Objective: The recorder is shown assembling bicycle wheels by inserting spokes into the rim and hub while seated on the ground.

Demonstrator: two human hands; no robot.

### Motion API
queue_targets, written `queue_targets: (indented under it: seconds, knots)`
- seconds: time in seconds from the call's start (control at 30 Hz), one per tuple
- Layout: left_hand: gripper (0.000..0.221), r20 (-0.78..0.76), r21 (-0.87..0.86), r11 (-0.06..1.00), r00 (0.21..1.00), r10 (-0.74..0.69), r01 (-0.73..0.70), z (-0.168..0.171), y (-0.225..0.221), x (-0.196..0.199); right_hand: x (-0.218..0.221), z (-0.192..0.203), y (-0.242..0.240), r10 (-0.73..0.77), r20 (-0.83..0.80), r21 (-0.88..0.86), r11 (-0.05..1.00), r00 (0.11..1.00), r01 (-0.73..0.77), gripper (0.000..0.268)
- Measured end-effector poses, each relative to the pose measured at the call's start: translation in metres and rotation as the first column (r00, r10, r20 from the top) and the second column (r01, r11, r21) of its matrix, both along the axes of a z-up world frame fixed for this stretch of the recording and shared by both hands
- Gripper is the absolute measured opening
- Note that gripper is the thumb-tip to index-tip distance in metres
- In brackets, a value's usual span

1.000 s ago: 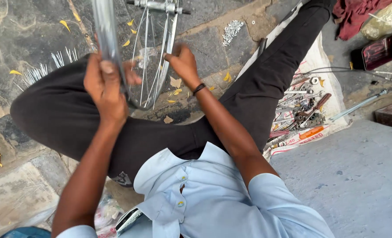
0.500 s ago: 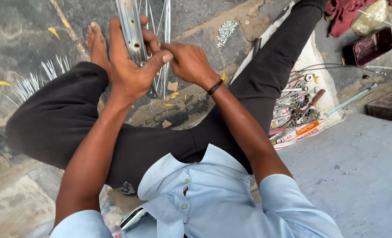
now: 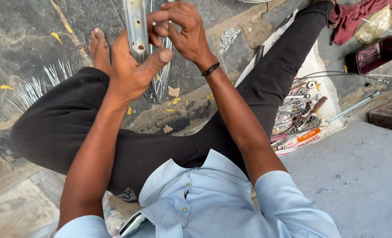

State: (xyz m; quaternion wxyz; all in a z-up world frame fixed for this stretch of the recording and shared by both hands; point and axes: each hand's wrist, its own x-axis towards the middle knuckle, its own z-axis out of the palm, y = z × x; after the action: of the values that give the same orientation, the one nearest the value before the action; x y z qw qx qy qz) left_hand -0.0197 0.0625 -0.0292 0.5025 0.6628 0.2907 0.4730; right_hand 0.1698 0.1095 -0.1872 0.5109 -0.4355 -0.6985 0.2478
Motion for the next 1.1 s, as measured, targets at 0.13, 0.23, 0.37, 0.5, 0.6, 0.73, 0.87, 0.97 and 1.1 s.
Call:
queue_targets:
  seconds: [0.13, 0.23, 0.37, 0.5, 0.6, 0.73, 0.87, 0.97, 1.1]
  knots:
    - [0.063, -0.074, -0.119, 0.991, 0.995, -0.067, 0.058, 0.002, -0.005, -0.001, -0.001, -0.003, -0.013, -0.014, 0.091, -0.117, 0.993, 0.996, 0.024, 0.041]
    - [0.056, -0.105, -0.086, 0.996, 0.994, -0.026, 0.017, 0.023, -0.016, 0.005, 0.026, -0.035, -0.030, -0.205, 0.056, -0.225, 0.951, 0.977, 0.212, 0.045]
    - [0.072, -0.148, -0.199, 0.964, 0.978, 0.146, -0.174, 0.079, -0.045, 0.005, 0.142, -0.189, -0.050, -0.749, 0.121, -0.332, 0.588, 0.652, 0.737, 0.032]
    - [0.055, -0.218, -0.206, 0.962, 0.967, 0.132, -0.178, 0.055, -0.062, -0.009, 0.185, -0.231, -0.080, -0.666, 0.513, -0.372, 0.397, 0.542, 0.839, 0.028]
    - [0.050, -0.298, -0.326, 0.920, 0.947, 0.121, -0.220, 0.056, -0.062, -0.008, 0.173, -0.237, -0.084, -0.523, 0.424, -0.531, 0.518, 0.740, 0.670, 0.034]
    - [0.052, -0.215, -0.357, 0.902, 0.961, 0.174, -0.243, 0.062, -0.064, -0.006, 0.170, -0.238, -0.076, -0.455, 0.541, -0.411, 0.590, 0.707, 0.695, 0.026]
    - [0.051, -0.340, -0.270, 0.906, 0.913, 0.227, -0.326, 0.073, -0.081, -0.005, 0.184, -0.269, -0.075, -0.286, 0.648, -0.356, 0.706, 0.706, 0.613, 0.014]
    - [0.048, -0.454, -0.372, 0.854, 0.873, 0.175, -0.364, 0.065, -0.080, -0.014, 0.178, -0.269, -0.065, -0.306, 0.651, -0.286, 0.748, 0.694, 0.598, 0.017]
    - [0.048, -0.468, -0.376, 0.863, 0.873, 0.139, -0.338, 0.065, -0.071, -0.013, 0.165, -0.230, -0.068, -0.357, 0.666, -0.303, 0.674, 0.656, 0.674, 0.012]
